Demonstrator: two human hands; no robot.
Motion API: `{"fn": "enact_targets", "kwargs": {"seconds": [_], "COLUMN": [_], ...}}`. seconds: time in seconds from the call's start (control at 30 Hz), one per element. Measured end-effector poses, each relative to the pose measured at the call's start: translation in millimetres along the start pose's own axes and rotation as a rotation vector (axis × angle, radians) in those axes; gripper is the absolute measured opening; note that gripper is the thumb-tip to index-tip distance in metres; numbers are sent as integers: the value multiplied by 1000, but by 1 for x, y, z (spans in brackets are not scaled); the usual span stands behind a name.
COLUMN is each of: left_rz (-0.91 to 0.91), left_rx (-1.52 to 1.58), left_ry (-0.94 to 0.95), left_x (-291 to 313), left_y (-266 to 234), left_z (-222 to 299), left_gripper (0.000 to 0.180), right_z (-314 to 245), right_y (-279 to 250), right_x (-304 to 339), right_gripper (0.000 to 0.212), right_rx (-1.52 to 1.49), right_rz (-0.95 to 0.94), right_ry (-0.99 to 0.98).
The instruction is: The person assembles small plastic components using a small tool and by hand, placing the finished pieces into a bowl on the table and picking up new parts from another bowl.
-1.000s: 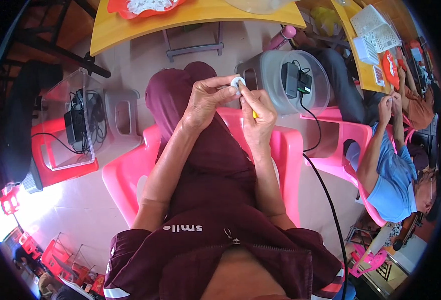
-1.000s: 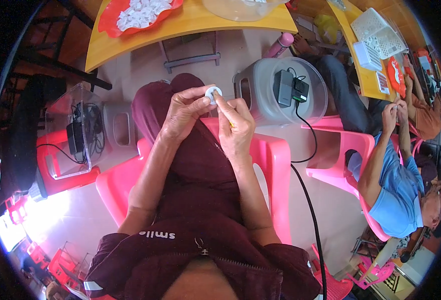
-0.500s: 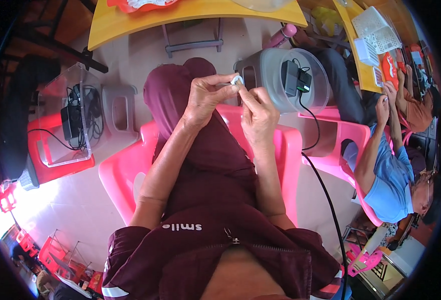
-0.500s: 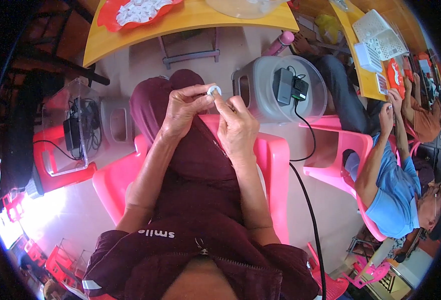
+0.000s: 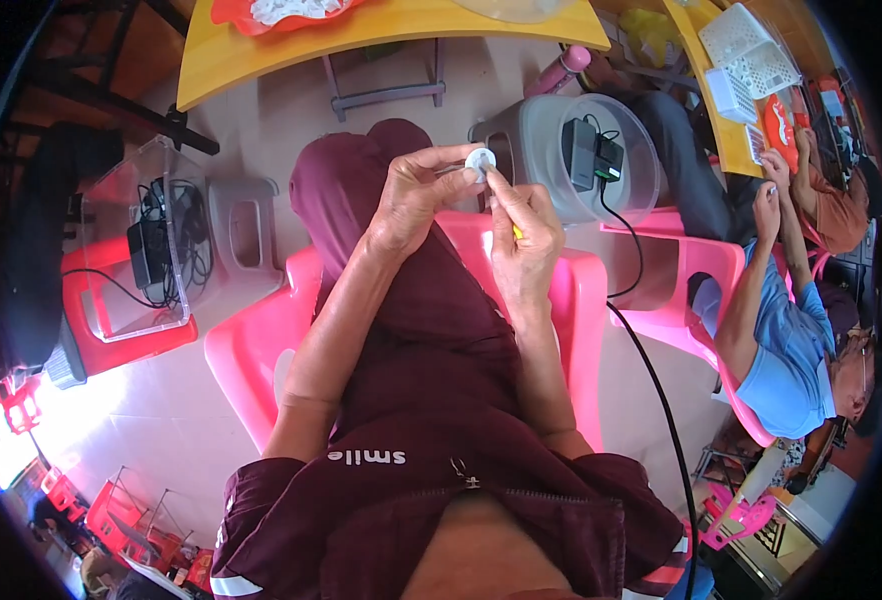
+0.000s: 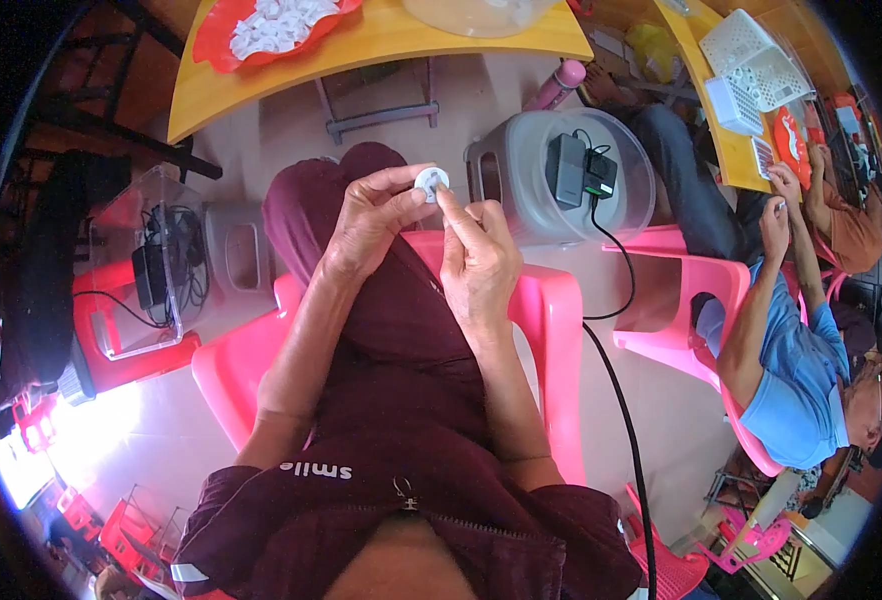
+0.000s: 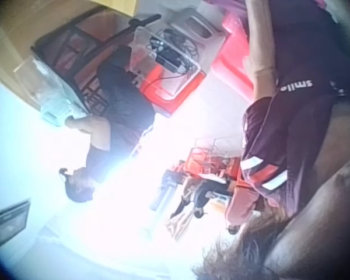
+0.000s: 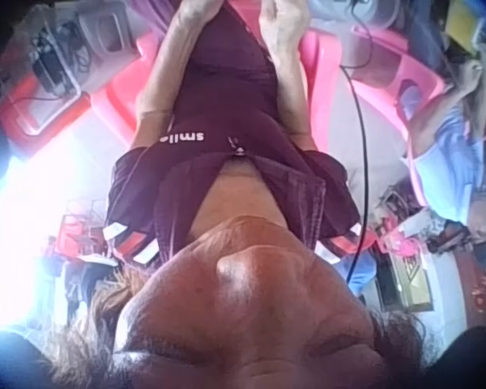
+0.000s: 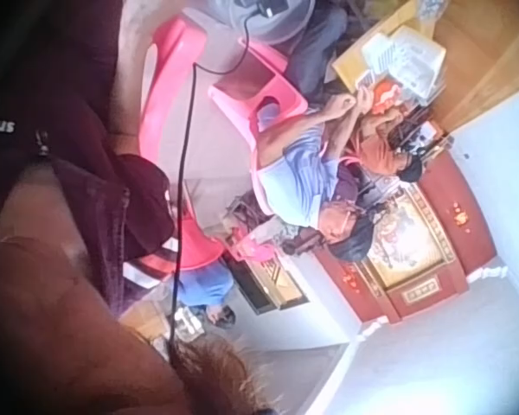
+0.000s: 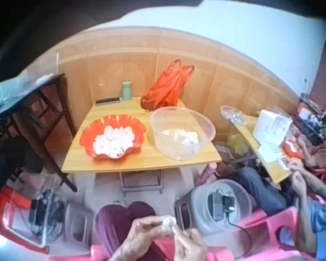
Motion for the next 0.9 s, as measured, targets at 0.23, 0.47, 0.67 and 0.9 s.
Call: {"fn": "enact_targets", "kwargs": {"seconds": [0.23, 0.47, 0.67, 0.9], "left_rz": [-21, -6, -11, 31], "left_rx": [-4, 15, 20, 32], "left_ry": [42, 49, 82, 86], "left_x": [1, 0, 0, 2], "left_y": [2, 3, 1, 2], "left_z": [4, 2, 0, 4], "left_gripper": [28, 29, 30, 29], "right_z": [-3, 4, 4, 3], "right_y": [5, 13, 17, 19], "right_x": [-4, 0, 2, 1], "right_gripper": [39, 40, 39, 45], "right_rx": [25, 2, 15, 74], "right_rz": [25, 53, 93, 167], "right_ry": [-27, -16, -13, -42]}}
Point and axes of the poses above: each hand's wrist, its own x-axis away from the middle knuckle, its own y-axis out of the palm, z = x × y, the point moved 6 cm from there along -x, towards the middle knuckle, and after that the axes turned 8 degrees about -x, right-handed, at the moved point
